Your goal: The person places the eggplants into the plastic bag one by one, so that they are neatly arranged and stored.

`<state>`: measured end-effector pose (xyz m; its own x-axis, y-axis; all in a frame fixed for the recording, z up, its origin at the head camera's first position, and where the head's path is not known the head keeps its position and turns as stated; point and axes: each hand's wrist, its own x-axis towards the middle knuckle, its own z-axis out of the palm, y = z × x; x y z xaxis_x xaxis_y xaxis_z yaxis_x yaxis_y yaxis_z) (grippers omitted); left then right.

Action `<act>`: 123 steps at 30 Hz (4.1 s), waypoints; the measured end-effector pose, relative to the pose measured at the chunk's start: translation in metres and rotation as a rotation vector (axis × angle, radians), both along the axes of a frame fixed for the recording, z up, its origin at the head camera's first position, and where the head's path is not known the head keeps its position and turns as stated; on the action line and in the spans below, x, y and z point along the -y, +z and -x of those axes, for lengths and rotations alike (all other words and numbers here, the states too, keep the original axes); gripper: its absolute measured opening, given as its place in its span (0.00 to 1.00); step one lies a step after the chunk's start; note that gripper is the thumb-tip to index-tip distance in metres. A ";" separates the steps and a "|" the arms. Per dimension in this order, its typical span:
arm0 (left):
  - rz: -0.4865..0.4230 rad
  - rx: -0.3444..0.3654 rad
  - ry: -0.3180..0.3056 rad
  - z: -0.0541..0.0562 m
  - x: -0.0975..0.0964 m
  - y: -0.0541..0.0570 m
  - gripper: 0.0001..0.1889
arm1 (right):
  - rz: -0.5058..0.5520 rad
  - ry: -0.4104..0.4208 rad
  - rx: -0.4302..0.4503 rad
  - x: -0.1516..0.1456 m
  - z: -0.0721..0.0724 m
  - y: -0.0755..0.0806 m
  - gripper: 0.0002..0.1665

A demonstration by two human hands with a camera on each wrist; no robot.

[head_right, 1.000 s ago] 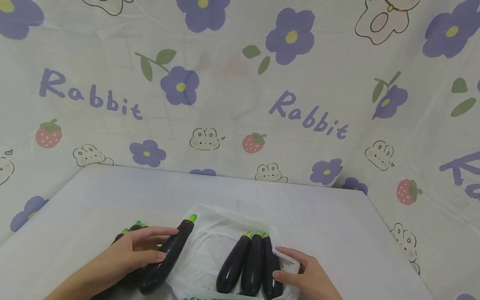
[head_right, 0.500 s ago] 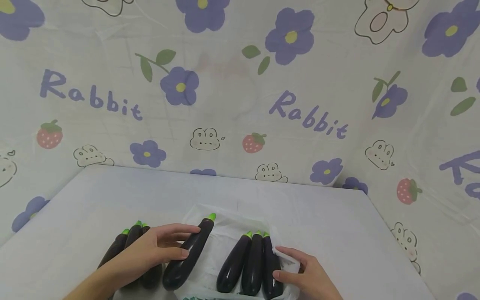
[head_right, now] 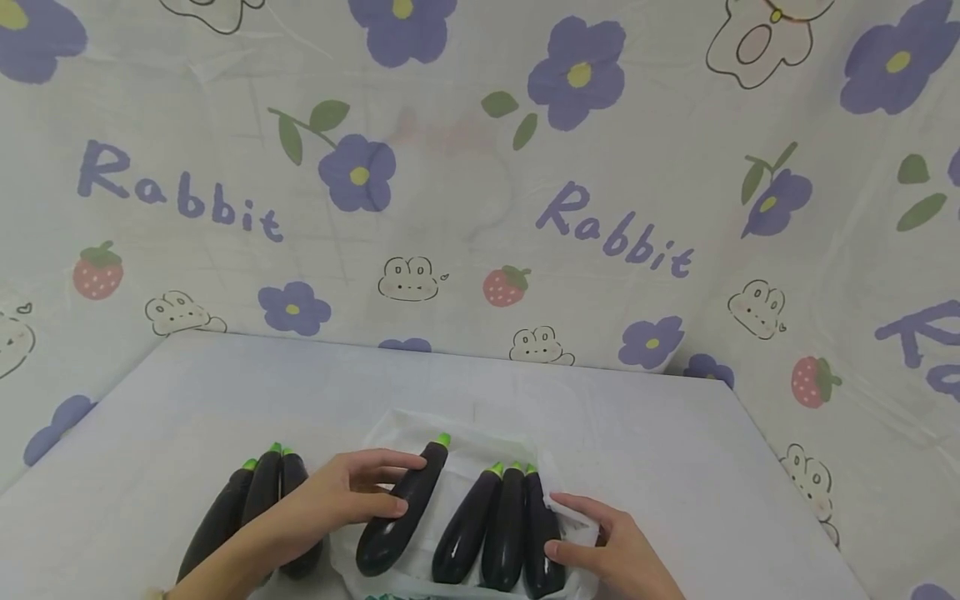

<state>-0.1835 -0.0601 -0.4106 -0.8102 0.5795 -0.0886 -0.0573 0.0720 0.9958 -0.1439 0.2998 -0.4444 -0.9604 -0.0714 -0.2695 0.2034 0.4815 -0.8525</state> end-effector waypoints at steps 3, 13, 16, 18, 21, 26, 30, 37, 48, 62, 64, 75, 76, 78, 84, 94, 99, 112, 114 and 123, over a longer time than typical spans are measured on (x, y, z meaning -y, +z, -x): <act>0.010 -0.010 0.000 0.002 -0.007 -0.002 0.24 | -0.014 -0.018 0.000 0.001 0.001 0.000 0.38; 0.022 -0.086 0.038 0.007 -0.030 -0.011 0.23 | -0.001 -0.007 0.001 0.001 0.000 0.001 0.39; 0.035 -0.108 0.040 0.007 -0.032 -0.015 0.23 | 0.004 -0.004 0.003 0.001 0.001 0.001 0.39; 0.044 -0.118 0.035 0.007 -0.033 -0.017 0.23 | 0.003 -0.005 0.006 0.001 0.001 0.002 0.39; 0.068 -0.121 0.025 0.008 -0.032 -0.020 0.23 | 0.009 0.001 0.011 0.001 0.001 0.002 0.39; 0.132 -0.130 -0.015 0.010 -0.032 -0.023 0.21 | 0.011 0.011 0.008 0.000 0.001 0.001 0.39; 0.153 -0.118 -0.042 0.012 -0.033 -0.025 0.21 | 0.048 0.019 0.014 -0.001 0.000 0.001 0.39; 0.076 -0.047 -0.108 0.014 -0.030 -0.028 0.30 | 0.069 0.028 0.015 -0.002 0.000 -0.001 0.39; 0.130 -0.032 -0.087 0.013 -0.029 -0.025 0.33 | 0.070 0.022 0.016 -0.001 -0.001 -0.001 0.40; 0.161 -0.066 -0.089 0.014 -0.028 -0.024 0.33 | 0.062 0.024 0.007 -0.002 -0.001 -0.002 0.40; 0.163 -0.067 -0.087 0.014 -0.028 -0.024 0.34 | 0.072 0.028 0.008 -0.002 -0.001 -0.002 0.40; 0.160 -0.080 -0.144 0.016 -0.024 -0.028 0.40 | 0.090 0.039 0.003 -0.003 -0.001 -0.003 0.40; 0.164 -0.086 -0.149 0.016 -0.024 -0.028 0.40 | 0.086 0.037 0.002 -0.003 -0.001 -0.003 0.40; 0.168 -0.096 -0.158 0.017 -0.024 -0.029 0.40 | 0.078 0.032 0.002 -0.003 -0.001 -0.004 0.41; 0.160 -0.126 -0.178 0.018 -0.024 -0.031 0.38 | 0.089 0.035 0.010 -0.004 -0.001 -0.004 0.40; 0.250 -0.211 -0.151 0.018 -0.025 -0.030 0.31 | 0.082 0.029 0.015 -0.004 0.000 -0.005 0.40; 0.259 -0.212 -0.138 0.018 -0.025 -0.031 0.31 | 0.075 0.021 0.011 -0.003 0.000 -0.005 0.41; 0.261 -0.221 -0.129 0.018 -0.026 -0.033 0.31 | 0.083 0.033 0.007 -0.004 -0.001 -0.005 0.41; 0.261 -0.221 -0.128 0.018 -0.026 -0.033 0.31 | 0.076 0.035 0.003 -0.004 -0.001 -0.005 0.41; 0.260 -0.225 -0.126 0.018 -0.026 -0.033 0.31 | 0.084 0.050 -0.001 -0.006 0.000 -0.006 0.40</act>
